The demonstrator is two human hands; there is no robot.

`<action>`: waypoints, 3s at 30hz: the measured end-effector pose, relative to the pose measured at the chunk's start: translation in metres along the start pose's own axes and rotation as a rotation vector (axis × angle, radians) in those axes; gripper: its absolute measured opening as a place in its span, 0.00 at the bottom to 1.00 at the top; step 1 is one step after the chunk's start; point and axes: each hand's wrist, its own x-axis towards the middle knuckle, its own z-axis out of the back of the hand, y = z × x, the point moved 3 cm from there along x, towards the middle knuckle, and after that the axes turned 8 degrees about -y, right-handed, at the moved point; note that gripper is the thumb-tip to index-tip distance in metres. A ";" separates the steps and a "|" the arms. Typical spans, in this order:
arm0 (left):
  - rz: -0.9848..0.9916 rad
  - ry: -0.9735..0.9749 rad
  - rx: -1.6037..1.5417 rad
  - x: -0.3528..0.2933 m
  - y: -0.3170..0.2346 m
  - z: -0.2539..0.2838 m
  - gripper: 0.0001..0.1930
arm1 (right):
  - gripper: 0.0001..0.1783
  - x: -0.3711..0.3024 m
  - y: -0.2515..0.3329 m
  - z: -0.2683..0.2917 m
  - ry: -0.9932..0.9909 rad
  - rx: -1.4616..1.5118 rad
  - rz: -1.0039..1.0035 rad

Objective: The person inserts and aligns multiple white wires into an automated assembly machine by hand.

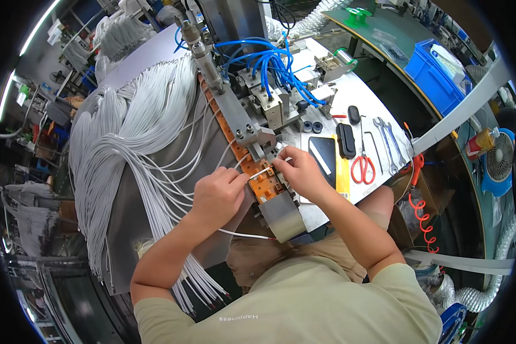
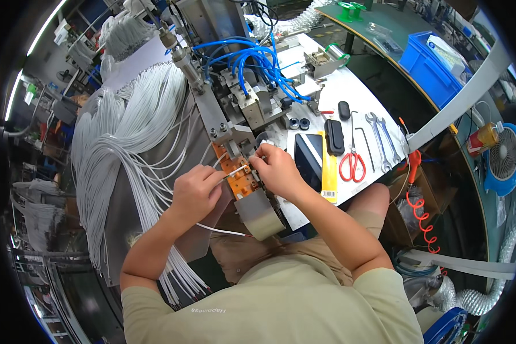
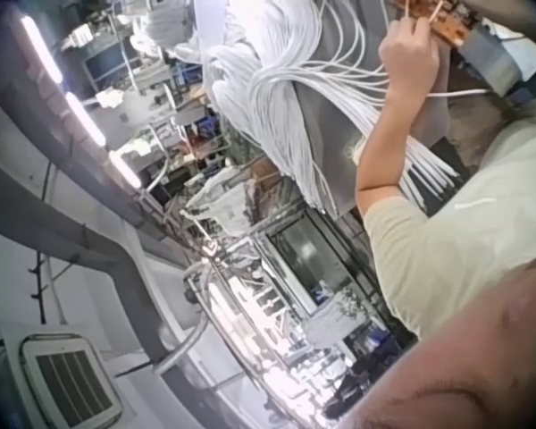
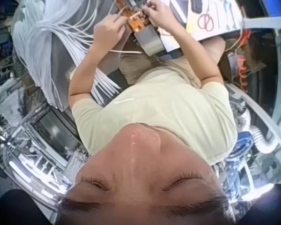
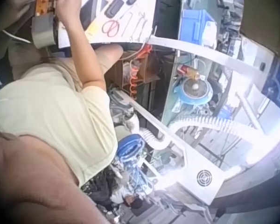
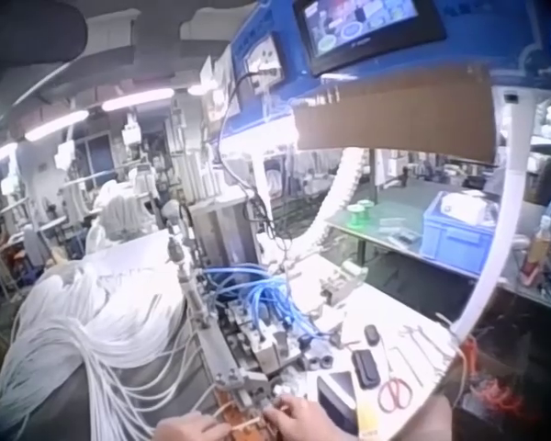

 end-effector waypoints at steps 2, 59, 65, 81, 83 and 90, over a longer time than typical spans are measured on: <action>-0.004 -0.001 -0.001 0.001 -0.001 0.000 0.11 | 0.12 0.004 -0.013 -0.005 0.002 0.039 -0.031; 0.154 0.133 -0.550 0.011 -0.031 0.047 0.12 | 0.09 -0.016 -0.018 -0.005 -0.070 0.373 0.006; 0.157 0.121 -0.535 0.002 -0.009 0.011 0.13 | 0.09 -0.009 -0.019 -0.007 0.043 0.397 -0.090; 0.590 0.185 -0.836 0.003 -0.008 0.015 0.11 | 0.08 -0.067 0.036 0.000 -0.210 -0.033 0.470; 0.474 0.121 -0.763 0.003 -0.008 0.013 0.10 | 0.08 -0.070 0.043 -0.004 -0.249 -0.109 0.679; 0.443 0.070 -0.690 0.002 -0.010 0.012 0.10 | 0.08 -0.066 0.041 -0.008 -0.187 -0.073 0.569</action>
